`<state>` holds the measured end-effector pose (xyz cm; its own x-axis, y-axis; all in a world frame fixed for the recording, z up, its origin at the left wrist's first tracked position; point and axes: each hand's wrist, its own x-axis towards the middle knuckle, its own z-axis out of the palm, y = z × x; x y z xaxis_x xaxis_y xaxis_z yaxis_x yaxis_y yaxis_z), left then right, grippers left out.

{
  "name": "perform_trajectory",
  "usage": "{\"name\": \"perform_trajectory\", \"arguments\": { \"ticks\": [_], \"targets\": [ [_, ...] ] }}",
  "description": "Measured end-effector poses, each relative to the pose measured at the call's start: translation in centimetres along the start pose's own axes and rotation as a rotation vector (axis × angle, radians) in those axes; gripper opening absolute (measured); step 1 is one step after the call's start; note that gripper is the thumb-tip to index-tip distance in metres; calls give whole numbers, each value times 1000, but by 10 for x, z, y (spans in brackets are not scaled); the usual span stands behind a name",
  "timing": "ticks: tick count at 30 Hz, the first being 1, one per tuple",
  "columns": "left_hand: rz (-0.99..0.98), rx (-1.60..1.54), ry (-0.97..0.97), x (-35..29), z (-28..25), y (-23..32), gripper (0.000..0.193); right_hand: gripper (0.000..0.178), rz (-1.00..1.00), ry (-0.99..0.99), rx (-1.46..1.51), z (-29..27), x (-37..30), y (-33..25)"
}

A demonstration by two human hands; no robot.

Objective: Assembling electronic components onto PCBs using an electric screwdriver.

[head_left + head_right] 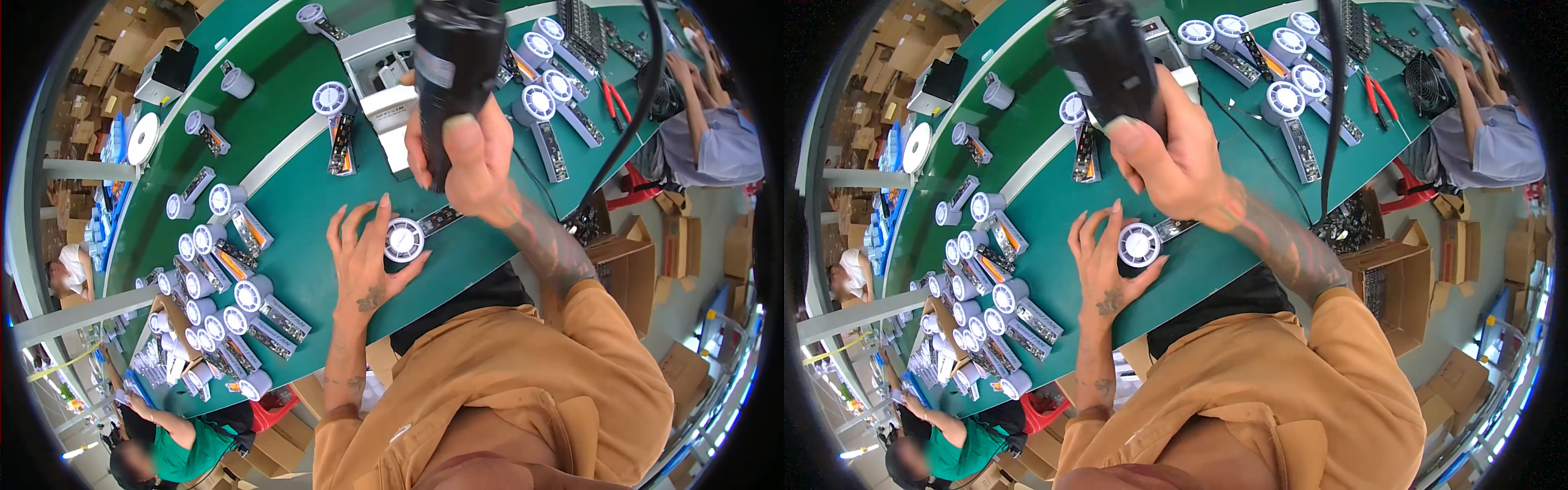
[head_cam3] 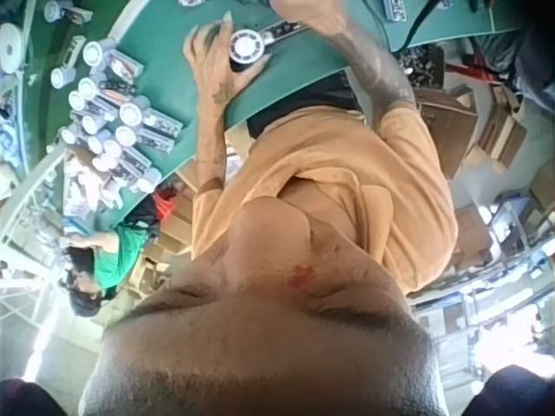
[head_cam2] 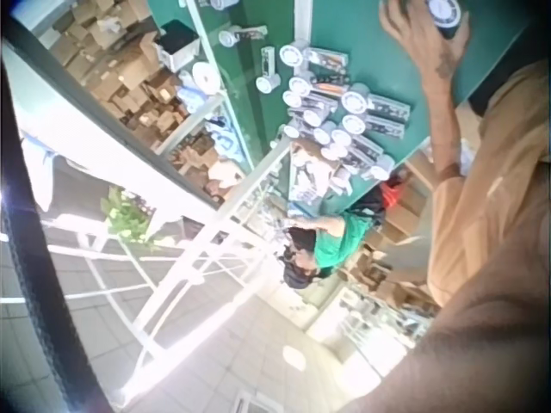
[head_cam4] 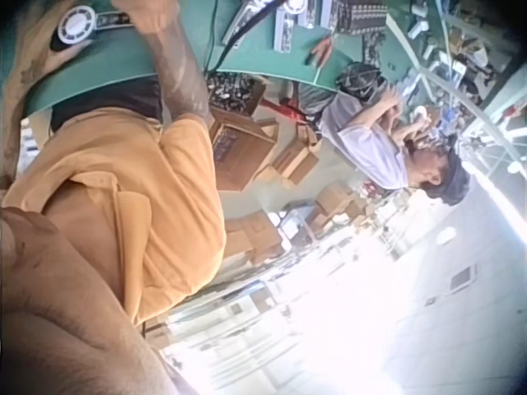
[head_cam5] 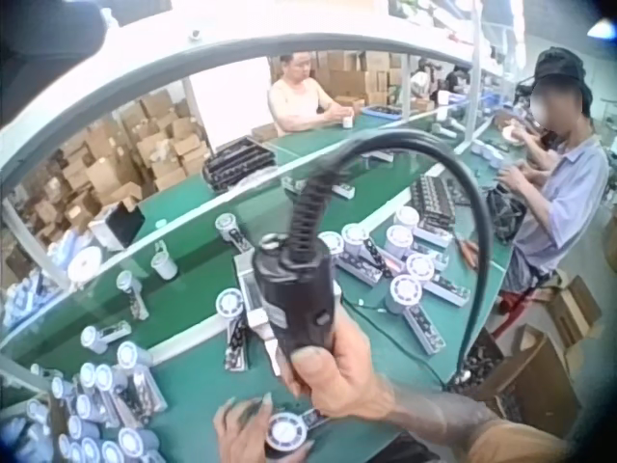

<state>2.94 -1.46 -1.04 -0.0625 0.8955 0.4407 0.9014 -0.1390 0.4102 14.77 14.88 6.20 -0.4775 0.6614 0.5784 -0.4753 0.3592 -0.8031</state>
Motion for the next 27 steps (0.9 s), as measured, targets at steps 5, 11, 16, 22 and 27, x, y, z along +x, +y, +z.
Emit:
{"name": "perform_trajectory", "arguments": {
  "ticks": [5,11,16,22,27],
  "targets": [
    [7,-9,1,-2,0,-2,89,79,79,16,137,17,-16,1],
    [3,-22,-6,-2,0,-3,91,80,146,21,130,17,-18,8],
    [7,-30,-8,-1,1,-4,91,80,116,46,176,19,-20,10],
    [-5,-38,-17,-3,1,-4,92,85,163,108,174,18,-22,8],
    [5,-58,0,-2,0,-3,93,89,145,-8,150,19,-29,10]
  ]
}}
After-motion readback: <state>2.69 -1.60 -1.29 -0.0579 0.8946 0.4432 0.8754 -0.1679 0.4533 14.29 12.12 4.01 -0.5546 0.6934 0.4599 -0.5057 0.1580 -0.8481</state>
